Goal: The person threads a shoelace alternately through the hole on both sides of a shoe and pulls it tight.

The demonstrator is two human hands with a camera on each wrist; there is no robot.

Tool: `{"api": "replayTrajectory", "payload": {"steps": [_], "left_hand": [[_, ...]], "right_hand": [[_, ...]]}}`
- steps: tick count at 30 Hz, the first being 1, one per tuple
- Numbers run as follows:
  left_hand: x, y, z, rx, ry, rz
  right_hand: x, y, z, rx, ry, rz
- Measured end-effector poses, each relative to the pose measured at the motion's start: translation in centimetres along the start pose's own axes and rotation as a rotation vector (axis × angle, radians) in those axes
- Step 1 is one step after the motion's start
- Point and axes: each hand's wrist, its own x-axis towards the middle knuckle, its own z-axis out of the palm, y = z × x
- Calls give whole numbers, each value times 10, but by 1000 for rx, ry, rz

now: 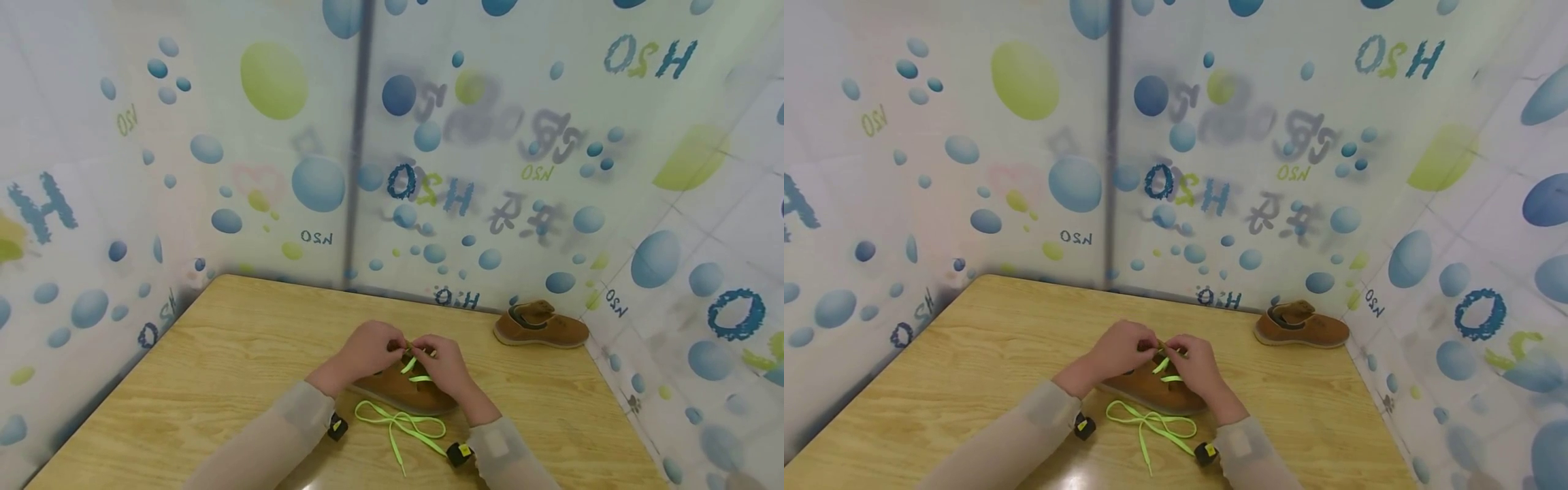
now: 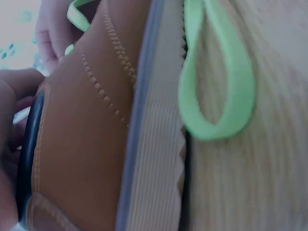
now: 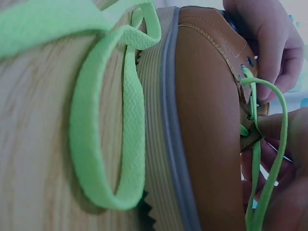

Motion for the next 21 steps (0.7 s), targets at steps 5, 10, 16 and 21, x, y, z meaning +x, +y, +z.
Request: {"api": "replayTrajectory", "payload": {"steps": [5, 10, 16, 21], "left_hand": [[-1, 10, 4, 18, -37, -116], [-4, 17, 10, -35, 30, -183], [-6, 18, 12, -70, 64, -195], [-5, 19, 13, -81, 71, -185]], "right_hand": [[2, -1, 1, 11, 13, 1], [2, -1, 0, 24, -7, 2], [5, 9, -12, 30, -118, 50], [6, 24, -28, 59, -211, 137]]}}
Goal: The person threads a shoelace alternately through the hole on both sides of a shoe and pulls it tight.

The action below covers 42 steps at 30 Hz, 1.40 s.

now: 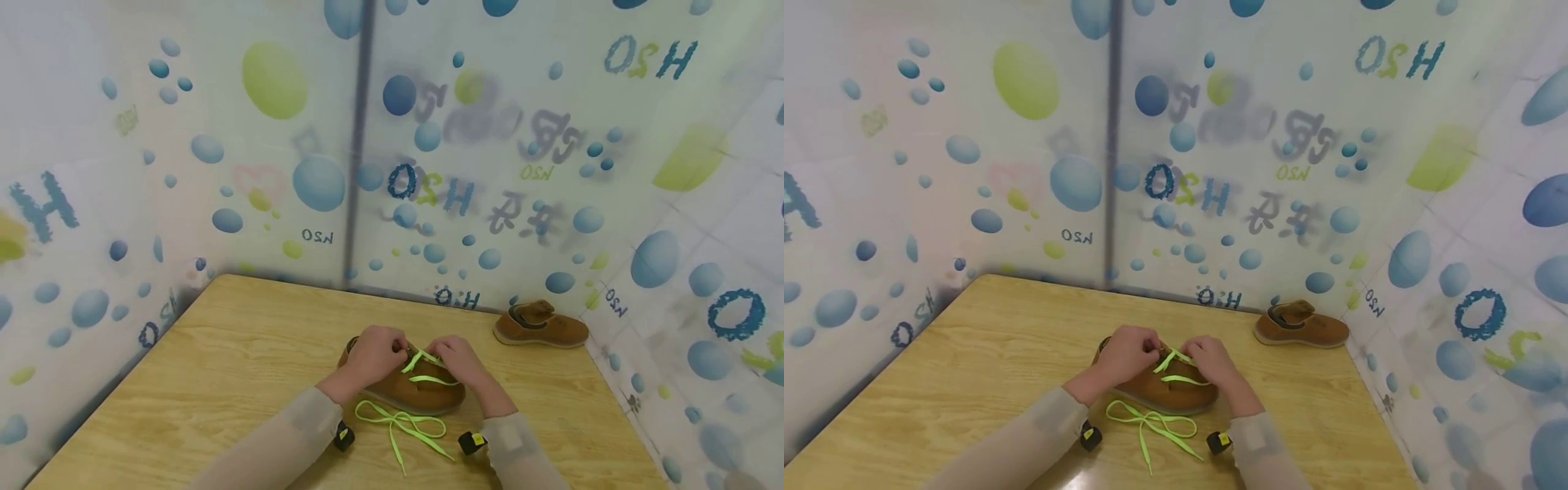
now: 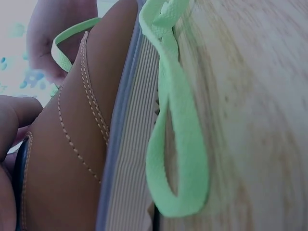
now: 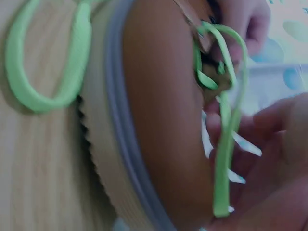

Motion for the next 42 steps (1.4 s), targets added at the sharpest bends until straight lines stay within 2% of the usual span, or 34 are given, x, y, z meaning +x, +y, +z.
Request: {"api": "replayTrajectory", "payload": {"steps": [3, 6, 9, 13, 20, 33, 38, 42], "left_hand": [[0, 1, 0, 11, -5, -10], [0, 1, 0, 17, -11, -21], [-2, 1, 0, 7, -7, -24], [-1, 0, 0, -18, 8, -38], [1, -4, -1, -102, 40, -34], [4, -6, -12, -176, 13, -14], [8, -12, -15, -177, 27, 17], [11, -13, -22, -166, 13, 20]], "right_hand": [[0, 9, -8, 70, -104, -54], [0, 16, -9, 114, -147, -124], [1, 18, -3, 89, -84, -140], [2, 13, 7, 58, 21, -83], [3, 7, 17, 74, 115, -26], [4, 5, 24, 79, 160, -50], [3, 3, 24, 80, 165, -46], [2, 2, 24, 71, 170, -53]]}}
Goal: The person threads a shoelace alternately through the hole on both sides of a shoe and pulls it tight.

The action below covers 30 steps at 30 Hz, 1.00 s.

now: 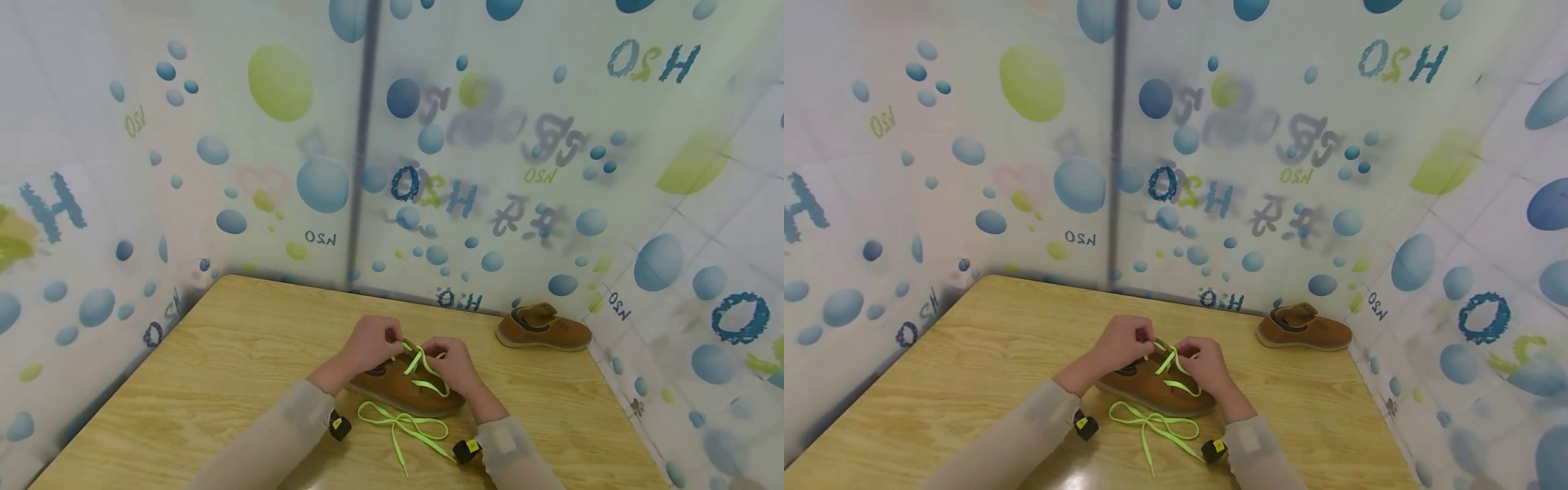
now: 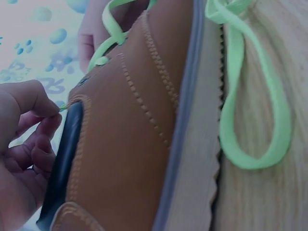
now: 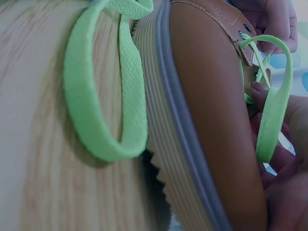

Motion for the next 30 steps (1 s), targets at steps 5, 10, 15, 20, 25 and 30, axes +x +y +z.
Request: {"api": "replayTrajectory", "payload": {"steps": [5, 10, 15, 20, 25, 30], "left_hand": [[2, 3, -12, 32, 6, -10], [3, 8, -25, 35, 25, -29], [3, 9, -29, 31, -2, -27], [3, 8, -30, 38, 19, -23], [4, 8, -39, 38, 60, -28], [5, 7, -49, 32, 93, -26]], "right_hand": [[0, -1, 0, -4, 1, -10], [0, 0, 0, -2, 3, -44], [0, 0, 0, 8, -10, -39], [1, 0, 0, 22, -28, -44], [0, 2, 0, 27, -36, -41], [0, 3, 0, 26, -33, -41]]}}
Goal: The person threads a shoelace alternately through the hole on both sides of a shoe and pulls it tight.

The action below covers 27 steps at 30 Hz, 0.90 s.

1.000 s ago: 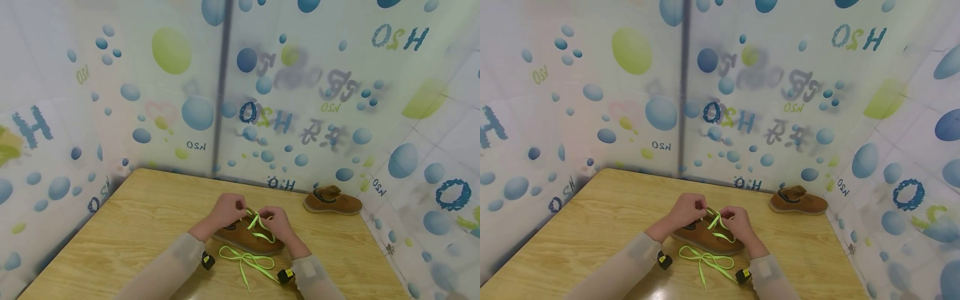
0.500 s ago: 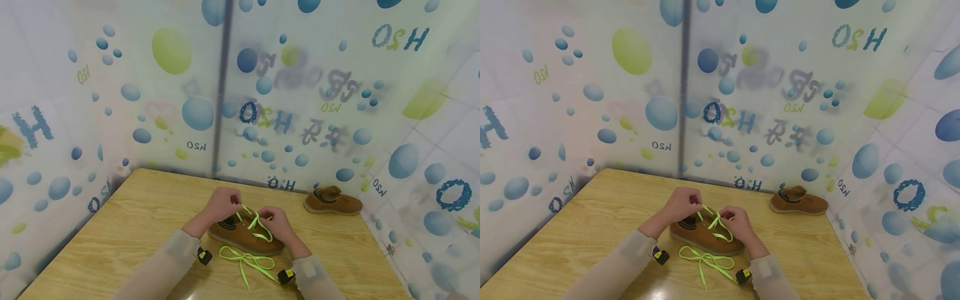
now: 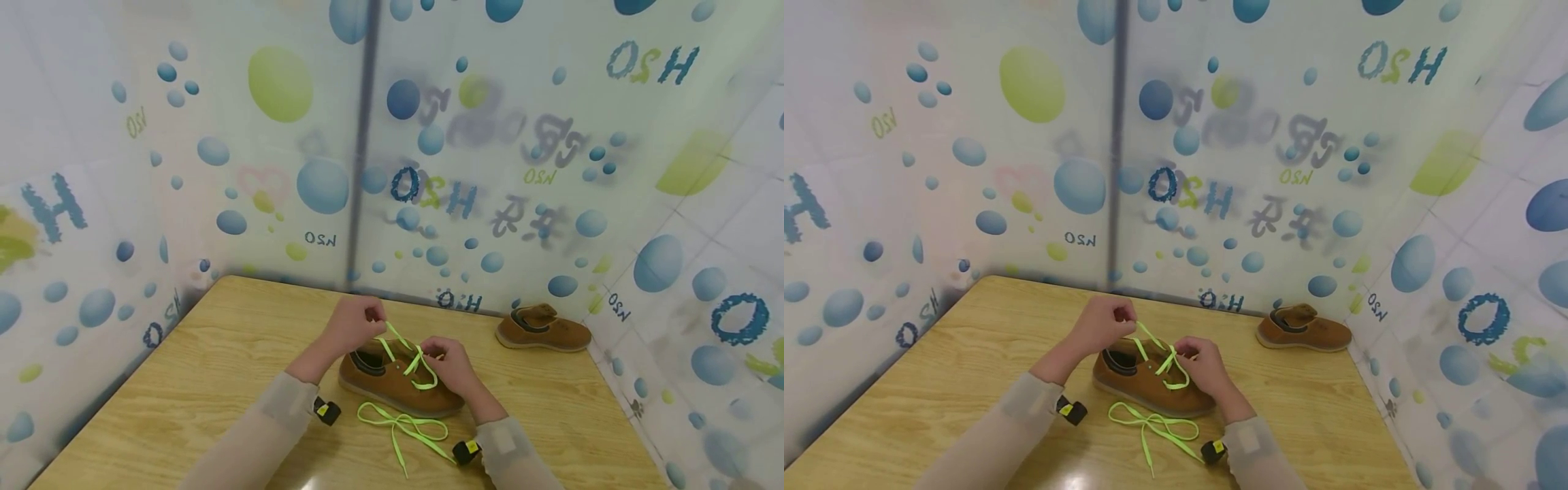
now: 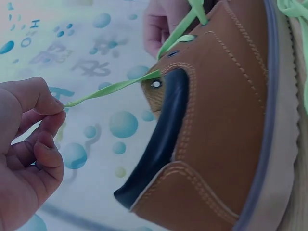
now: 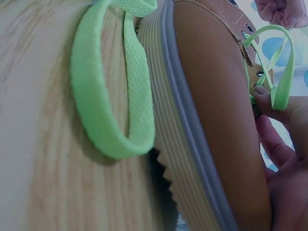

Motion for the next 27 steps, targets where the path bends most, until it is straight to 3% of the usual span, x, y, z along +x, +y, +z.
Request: {"api": "replayTrajectory", "payload": {"steps": [27], "left_hand": [[-5, 17, -45, -124, 169, 11]], "right_hand": [[-1, 0, 1, 5, 23, -27]]}}
